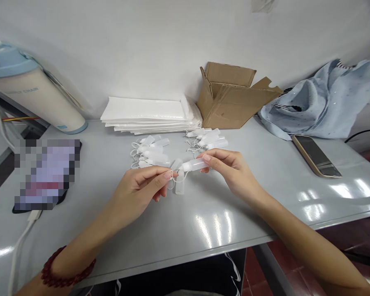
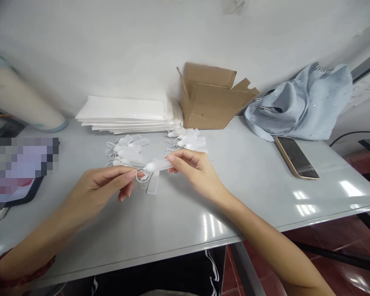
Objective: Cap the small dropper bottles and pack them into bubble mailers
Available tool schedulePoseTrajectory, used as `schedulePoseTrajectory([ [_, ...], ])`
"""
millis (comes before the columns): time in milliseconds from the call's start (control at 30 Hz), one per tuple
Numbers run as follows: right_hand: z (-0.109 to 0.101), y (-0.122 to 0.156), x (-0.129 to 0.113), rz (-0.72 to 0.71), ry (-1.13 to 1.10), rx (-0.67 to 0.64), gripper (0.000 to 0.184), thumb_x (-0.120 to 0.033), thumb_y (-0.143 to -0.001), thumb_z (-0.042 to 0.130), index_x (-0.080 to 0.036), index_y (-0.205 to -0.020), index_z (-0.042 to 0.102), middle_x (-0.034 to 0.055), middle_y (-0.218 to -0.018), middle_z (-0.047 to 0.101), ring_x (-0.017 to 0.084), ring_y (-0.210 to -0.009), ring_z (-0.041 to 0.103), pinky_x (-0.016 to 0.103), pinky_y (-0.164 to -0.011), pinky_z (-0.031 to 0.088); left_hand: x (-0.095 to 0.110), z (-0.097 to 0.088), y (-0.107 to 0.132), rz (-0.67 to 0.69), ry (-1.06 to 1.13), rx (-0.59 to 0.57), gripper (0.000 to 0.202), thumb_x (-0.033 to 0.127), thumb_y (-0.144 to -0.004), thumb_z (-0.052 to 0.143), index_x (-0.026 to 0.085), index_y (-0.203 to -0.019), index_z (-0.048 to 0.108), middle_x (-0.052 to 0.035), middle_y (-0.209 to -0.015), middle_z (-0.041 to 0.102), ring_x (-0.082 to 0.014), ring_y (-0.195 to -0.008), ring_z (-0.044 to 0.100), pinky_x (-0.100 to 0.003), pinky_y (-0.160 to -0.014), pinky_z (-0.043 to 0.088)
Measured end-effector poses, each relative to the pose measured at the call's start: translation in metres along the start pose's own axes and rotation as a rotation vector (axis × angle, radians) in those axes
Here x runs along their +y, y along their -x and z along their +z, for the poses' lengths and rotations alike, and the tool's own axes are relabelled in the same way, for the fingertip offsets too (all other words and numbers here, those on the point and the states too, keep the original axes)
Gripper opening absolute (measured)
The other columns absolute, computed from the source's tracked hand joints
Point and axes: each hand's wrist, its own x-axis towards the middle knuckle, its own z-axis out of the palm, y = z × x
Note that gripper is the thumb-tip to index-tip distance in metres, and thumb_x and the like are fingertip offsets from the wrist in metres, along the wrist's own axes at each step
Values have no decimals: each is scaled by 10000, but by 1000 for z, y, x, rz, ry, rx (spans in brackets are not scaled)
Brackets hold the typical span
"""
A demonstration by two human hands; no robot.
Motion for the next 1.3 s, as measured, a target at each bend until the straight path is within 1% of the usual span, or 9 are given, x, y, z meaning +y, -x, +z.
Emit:
schedulePoseTrajectory([
  [67,0,0,0,4,14,-5,192,-347,-881,579,-202,-857,703,-3,-742,657,127,-736,602,273,-745,446,0,0,0,-1,-10,7,248,403,-885,529,232,-840,703,52,-575,531,-89,-521,493,-199,-562,437],
  [167,0,1,-1,2,34,-6,193,-337,-885,575,-191,-861,698,5,-765,664,127,-742,605,270,-743,452,-2,0,0,33,-43,15,254,383,-890,524,221,-790,691,51,-576,540,-83,-521,497,-184,-550,438],
  [300,3,3,0,-48,78,19,192,-326,-890,566,-189,-858,697,5,-771,664,123,-726,606,265,-720,457,-5,1,0,112,-88,18,257,342,-898,509,218,-744,674,57,-563,540,-76,-513,497,-165,-531,439],
  [500,8,6,4,-115,127,71,187,-316,-897,551,-195,-861,688,7,-789,657,142,-758,612,291,-729,465,-8,1,1,170,-109,68,303,312,-895,508,201,-639,626,61,-541,545,-67,-503,508,-147,-520,441],
  [700,9,6,3,-149,162,90,182,-297,-895,553,-186,-826,681,2,-751,644,132,-726,598,271,-683,450,-12,2,1,239,-154,69,246,289,-901,506,217,-736,673,69,-544,540,-59,-511,509,-132,-504,426],
  [933,9,7,3,-113,111,81,195,-300,-900,542,-178,-839,681,12,-783,654,140,-758,603,282,-723,461,-11,2,2,261,-177,50,235,276,-901,506,226,-751,680,75,-532,542,-57,-491,506,-134,-497,418],
  [1000,9,7,4,-105,99,70,201,-309,-903,538,-179,-847,681,12,-789,657,139,-760,604,283,-730,459,-10,2,2,279,-190,42,262,270,-903,499,215,-706,662,73,-536,551,-56,-486,502,-137,-500,413],
  [1133,8,7,2,-105,140,54,203,-310,-900,544,-178,-826,678,-3,-722,641,123,-709,587,263,-688,435,-9,3,3,292,-207,46,320,269,-905,491,189,-610,587,66,-560,578,-54,-488,501,-145,-512,406],
  [1300,4,7,-5,-119,192,25,205,-283,-898,544,-168,-782,668,-18,-658,603,103,-653,550,242,-635,405,-8,4,4,265,-186,25,308,281,-908,489,190,-630,587,61,-568,565,-63,-505,513,-150,-509,411],
])
